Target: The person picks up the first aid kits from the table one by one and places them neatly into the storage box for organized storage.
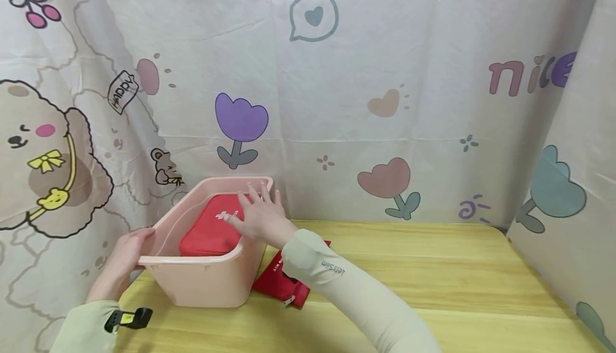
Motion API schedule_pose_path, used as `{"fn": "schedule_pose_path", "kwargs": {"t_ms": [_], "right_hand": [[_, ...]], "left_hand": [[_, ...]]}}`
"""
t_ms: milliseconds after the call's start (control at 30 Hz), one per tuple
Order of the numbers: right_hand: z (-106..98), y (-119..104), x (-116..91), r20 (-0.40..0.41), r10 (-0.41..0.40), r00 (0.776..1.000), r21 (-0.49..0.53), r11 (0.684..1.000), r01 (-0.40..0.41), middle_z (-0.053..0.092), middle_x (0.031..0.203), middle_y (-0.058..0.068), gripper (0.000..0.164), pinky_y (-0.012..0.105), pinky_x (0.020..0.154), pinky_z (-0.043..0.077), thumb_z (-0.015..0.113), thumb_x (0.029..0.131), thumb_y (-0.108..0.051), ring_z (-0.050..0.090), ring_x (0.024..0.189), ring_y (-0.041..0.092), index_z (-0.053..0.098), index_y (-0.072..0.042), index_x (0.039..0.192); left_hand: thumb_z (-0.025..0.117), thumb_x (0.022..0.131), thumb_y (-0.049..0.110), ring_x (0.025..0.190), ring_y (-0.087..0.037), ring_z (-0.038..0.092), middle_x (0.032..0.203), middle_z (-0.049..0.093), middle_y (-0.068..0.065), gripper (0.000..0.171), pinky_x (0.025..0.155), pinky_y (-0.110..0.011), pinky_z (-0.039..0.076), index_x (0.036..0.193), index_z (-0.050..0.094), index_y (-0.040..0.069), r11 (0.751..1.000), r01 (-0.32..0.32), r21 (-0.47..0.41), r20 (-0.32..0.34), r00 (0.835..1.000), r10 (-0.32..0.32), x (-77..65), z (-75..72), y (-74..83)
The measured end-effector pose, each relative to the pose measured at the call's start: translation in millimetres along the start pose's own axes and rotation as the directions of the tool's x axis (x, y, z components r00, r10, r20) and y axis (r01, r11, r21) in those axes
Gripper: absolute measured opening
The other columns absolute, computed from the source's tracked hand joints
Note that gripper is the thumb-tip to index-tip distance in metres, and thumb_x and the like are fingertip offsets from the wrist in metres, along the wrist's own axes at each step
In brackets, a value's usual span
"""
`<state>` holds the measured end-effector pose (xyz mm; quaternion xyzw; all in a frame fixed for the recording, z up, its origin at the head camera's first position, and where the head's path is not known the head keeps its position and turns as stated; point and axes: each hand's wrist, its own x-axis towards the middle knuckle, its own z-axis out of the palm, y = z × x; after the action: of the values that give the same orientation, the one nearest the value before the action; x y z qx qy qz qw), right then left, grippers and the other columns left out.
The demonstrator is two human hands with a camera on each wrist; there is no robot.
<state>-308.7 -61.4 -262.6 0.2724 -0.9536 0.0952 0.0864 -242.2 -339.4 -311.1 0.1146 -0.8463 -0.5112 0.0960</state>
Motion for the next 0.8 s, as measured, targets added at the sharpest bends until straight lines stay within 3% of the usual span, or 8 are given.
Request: {"fn": "schedule_pose_path", "kwargs": {"t_ms": [267, 567, 800], "right_hand": [[-2, 15, -9, -0.020, 0.012, 1.000, -0.003, 1.000, -0.012, 0.008, 0.156, 0.003, 0.073, 0.056, 0.107, 0.007, 0.043, 0.089, -0.060, 0.001, 0.141, 0.030, 0.024, -0.024, 0.149], [-6, 33, -22, -0.049, -0.007, 0.999, 0.004, 1.000, 0.007, 0.008, 0.156, 0.001, 0.070, 0.057, 0.107, 0.006, 0.038, 0.090, -0.063, 0.002, 0.140, 0.031, 0.019, -0.031, 0.149], [1, 51, -32, -0.021, 0.036, 0.999, -0.006, 0.999, -0.036, 0.008, 0.156, 0.003, 0.071, 0.057, 0.107, 0.006, 0.037, 0.091, -0.062, 0.001, 0.140, 0.031, 0.018, -0.027, 0.150]], "left_hand": [[0.026, 0.099, 0.037, 0.107, -0.040, 0.044, 0.130, 0.037, -0.032, 0.061, 0.064, -0.030, 0.047, 0.135, 0.034, -0.010, 1.000, 0.001, 0.010, -0.007, 1.000, -0.001, 0.5, -1.1, -0.8], [0.025, 0.099, 0.037, 0.107, -0.039, 0.044, 0.131, 0.037, -0.032, 0.058, 0.064, -0.031, 0.047, 0.133, 0.038, -0.009, 1.000, -0.015, 0.026, -0.007, 1.000, 0.015, 2.0, -2.4, -0.7], [0.025, 0.100, 0.037, 0.106, -0.038, 0.045, 0.129, 0.039, -0.031, 0.058, 0.064, -0.031, 0.047, 0.131, 0.040, -0.009, 1.000, -0.013, 0.024, -0.001, 1.000, 0.013, 2.2, -1.4, -2.3]]}}
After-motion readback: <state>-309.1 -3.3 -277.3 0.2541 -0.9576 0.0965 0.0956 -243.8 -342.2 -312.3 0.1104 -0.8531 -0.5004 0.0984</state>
